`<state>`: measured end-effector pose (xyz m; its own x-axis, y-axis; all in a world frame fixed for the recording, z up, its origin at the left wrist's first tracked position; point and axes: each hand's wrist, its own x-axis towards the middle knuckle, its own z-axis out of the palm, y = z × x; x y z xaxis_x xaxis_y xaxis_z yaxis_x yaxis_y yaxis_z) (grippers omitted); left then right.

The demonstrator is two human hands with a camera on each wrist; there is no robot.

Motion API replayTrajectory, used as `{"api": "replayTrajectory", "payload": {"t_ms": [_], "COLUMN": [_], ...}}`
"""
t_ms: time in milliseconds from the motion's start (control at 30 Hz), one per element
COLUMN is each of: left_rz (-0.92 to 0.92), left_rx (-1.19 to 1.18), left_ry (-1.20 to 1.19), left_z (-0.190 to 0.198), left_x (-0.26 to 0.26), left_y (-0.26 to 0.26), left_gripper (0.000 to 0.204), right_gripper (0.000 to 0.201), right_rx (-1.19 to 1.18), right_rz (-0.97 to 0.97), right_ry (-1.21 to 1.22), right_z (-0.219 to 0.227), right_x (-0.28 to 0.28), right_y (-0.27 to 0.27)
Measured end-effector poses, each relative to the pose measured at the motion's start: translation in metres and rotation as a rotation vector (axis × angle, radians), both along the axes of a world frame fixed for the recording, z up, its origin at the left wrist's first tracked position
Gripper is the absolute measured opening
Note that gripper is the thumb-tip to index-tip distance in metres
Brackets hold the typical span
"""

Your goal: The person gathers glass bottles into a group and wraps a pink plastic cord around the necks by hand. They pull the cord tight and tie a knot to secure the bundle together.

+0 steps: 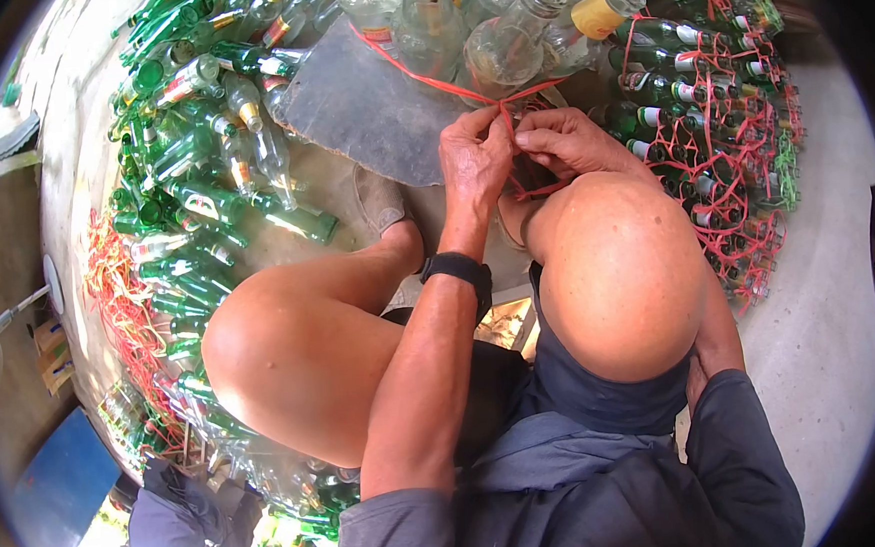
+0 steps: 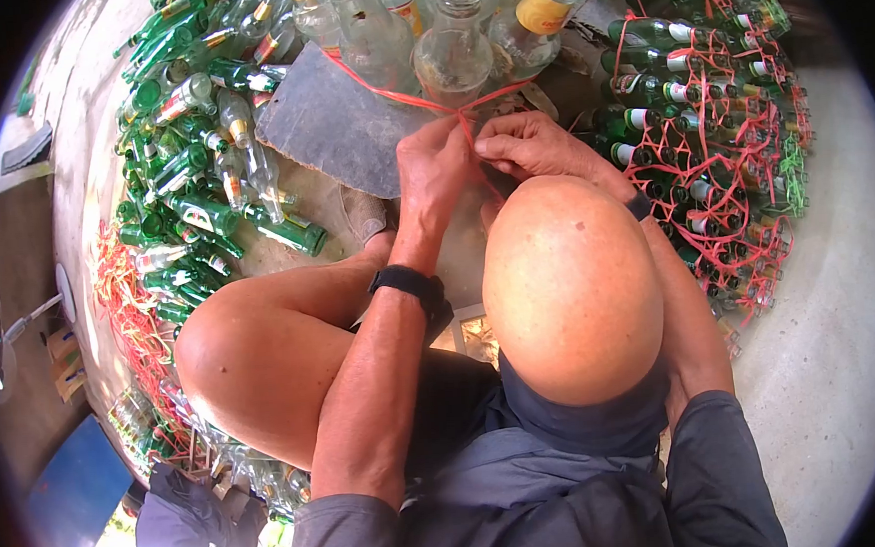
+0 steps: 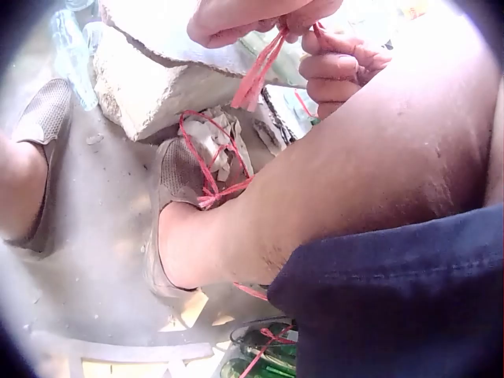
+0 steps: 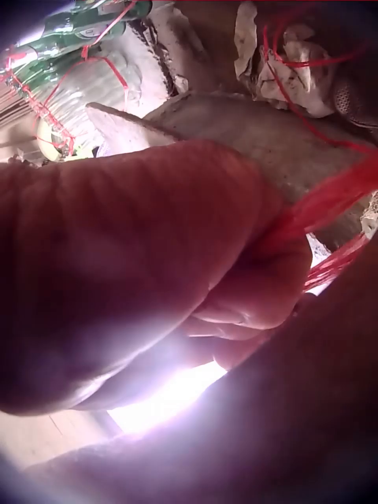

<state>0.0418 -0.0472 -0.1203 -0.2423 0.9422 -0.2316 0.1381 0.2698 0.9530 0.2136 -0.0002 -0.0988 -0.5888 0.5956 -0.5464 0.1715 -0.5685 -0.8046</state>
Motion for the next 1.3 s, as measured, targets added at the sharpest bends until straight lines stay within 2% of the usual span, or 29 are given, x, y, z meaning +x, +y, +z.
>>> {"api": "replayTrajectory", "payload": {"t_ms": [33, 167, 333, 433, 567, 633, 800, 867, 900, 967, 1033, 1067, 1200, 1267, 1300], "left_rz": [-0.002, -0.021, 0.022, -0.069, -0.060, -0.073, -0.017, 0.011, 0.002, -0.011, -0.092, -0.093, -0.108, -0.110, -0.104], "left_rx": [-0.030, -0.066, 0.012, -0.067, -0.043, -0.056, 0.009, 0.026, 0.046, 0.064, -0.129, -0.128, -0.083, -0.081, -0.077], "left_ry": [-0.143, -0.246, -0.454, -0.446, -0.500, -0.472, -0.538, -0.536, -0.485, -0.437, -0.432, -0.433, -0.329, -0.324, -0.313], "left_z": [0.002, 0.008, 0.011, 0.014, 0.012, 0.022, 0.015, 0.009, 0.006, 0.006, 0.016, 0.017, 0.011, 0.010, 0.012], "left_x": [0.001, 0.000, -0.002, -0.004, -0.001, -0.001, 0.008, 0.007, 0.006, 0.005, -0.001, 0.000, -0.005, -0.004, -0.004], "left_y": [0.000, -0.003, -0.005, -0.007, -0.007, -0.006, -0.006, -0.005, -0.005, -0.005, -0.006, -0.006, -0.004, -0.003, -0.003], "left_gripper": [0.034, 0.034, 0.028, 0.029, 0.029, 0.028, 0.023, 0.023, 0.023, 0.023, 0.028, 0.028, 0.027, 0.027, 0.027], "right_gripper": [0.015, 0.017, 0.023, 0.027, 0.029, 0.029, 0.025, 0.023, 0.023, 0.022, 0.020, 0.019, 0.021, 0.025, 0.025], "right_rx": [0.033, 0.103, 0.153, 0.188, 0.259, 0.265, 0.205, 0.380, 0.379, 0.535, 0.558, 0.581, 0.528, 0.350, 0.351], "right_rz": [-0.004, 0.013, 0.001, -0.001, 0.004, -0.005, 0.023, 0.042, 0.044, 0.018, -0.035, -0.085, -0.073, -0.198, -0.198], "right_ry": [-0.002, -0.076, -0.159, -0.205, -0.237, -0.228, -0.285, -0.316, -0.314, -0.415, -0.453, -0.484, -0.353, -0.183, -0.183], "right_z": [-0.005, -0.010, 0.000, 0.000, -0.009, -0.003, 0.017, 0.022, 0.026, 0.034, 0.031, 0.029, 0.011, -0.001, 0.000], "right_x": [-0.001, 0.001, -0.005, -0.004, -0.002, -0.003, -0.005, -0.007, -0.007, -0.005, -0.004, -0.005, -0.006, -0.011, -0.011], "right_y": [-0.001, -0.003, -0.005, -0.007, -0.009, -0.010, -0.010, -0.013, -0.012, -0.008, -0.005, -0.003, 0.000, 0.002, 0.005]}}
